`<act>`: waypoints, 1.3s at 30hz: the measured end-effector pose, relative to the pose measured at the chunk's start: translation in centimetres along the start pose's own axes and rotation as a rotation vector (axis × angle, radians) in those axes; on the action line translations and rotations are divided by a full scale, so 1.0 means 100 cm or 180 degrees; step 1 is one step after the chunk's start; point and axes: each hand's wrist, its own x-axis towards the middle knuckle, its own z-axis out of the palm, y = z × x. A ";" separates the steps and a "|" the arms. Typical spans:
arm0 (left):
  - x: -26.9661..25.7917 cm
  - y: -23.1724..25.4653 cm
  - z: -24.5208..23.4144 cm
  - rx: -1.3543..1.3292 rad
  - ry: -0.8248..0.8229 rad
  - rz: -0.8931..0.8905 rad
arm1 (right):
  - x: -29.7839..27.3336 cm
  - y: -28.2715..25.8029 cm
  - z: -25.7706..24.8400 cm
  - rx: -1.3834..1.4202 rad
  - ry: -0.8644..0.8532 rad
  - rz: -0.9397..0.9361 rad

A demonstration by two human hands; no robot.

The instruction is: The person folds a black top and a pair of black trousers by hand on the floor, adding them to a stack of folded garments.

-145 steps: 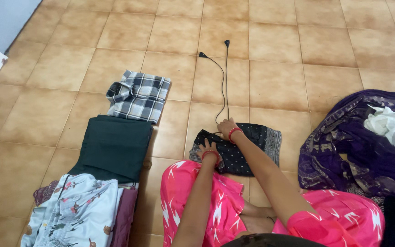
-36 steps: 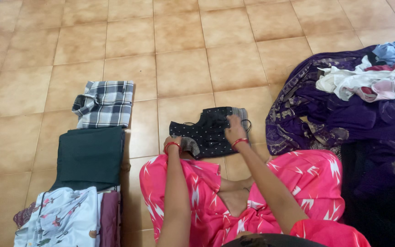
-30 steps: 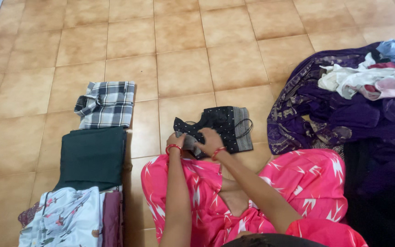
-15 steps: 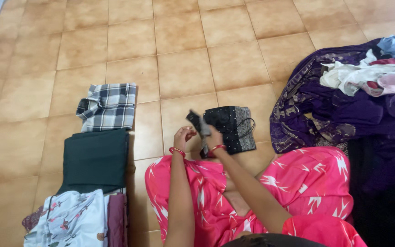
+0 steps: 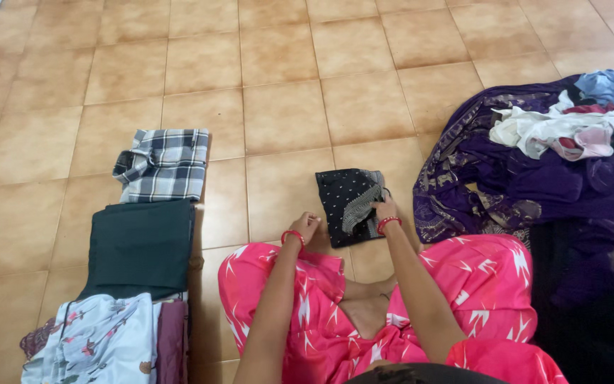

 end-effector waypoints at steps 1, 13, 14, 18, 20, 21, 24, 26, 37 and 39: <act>-0.002 0.001 0.004 0.0119 -0.0115 0.0060 | 0.002 0.000 -0.002 -0.0008 0.0007 0.0005; -0.003 0.009 0.032 -0.0311 -0.0339 0.0835 | -0.015 0.007 0.012 -0.2558 0.0612 0.0391; -0.001 0.009 0.032 -0.0537 -0.0418 0.0649 | -0.018 0.008 0.022 -0.2698 0.0516 0.0220; 0.002 0.005 0.033 -0.0555 -0.0521 0.0230 | -0.031 0.015 0.051 -0.2698 0.0072 -0.1474; 0.004 -0.001 0.037 -0.1104 -0.0476 -0.0154 | -0.033 0.016 0.060 -0.2868 -0.0044 -0.1401; 0.008 -0.006 0.039 -0.1100 -0.0466 -0.0158 | -0.034 0.017 0.064 -0.3044 -0.0160 -0.1325; 0.022 -0.023 0.051 -0.1451 -0.0469 -0.0315 | -0.040 0.020 0.064 -0.3471 -0.0697 -0.0930; 0.029 -0.027 0.056 -0.1671 -0.0202 0.0400 | -0.043 0.020 0.066 -0.3476 -0.0671 -0.0908; 0.014 0.016 0.032 -0.2054 -0.0771 -0.1315 | -0.076 0.021 0.081 -0.3503 -0.0706 -0.1088; 0.011 0.016 0.033 -0.1878 -0.0684 -0.1132 | -0.083 0.022 0.083 -0.3470 -0.0603 -0.1231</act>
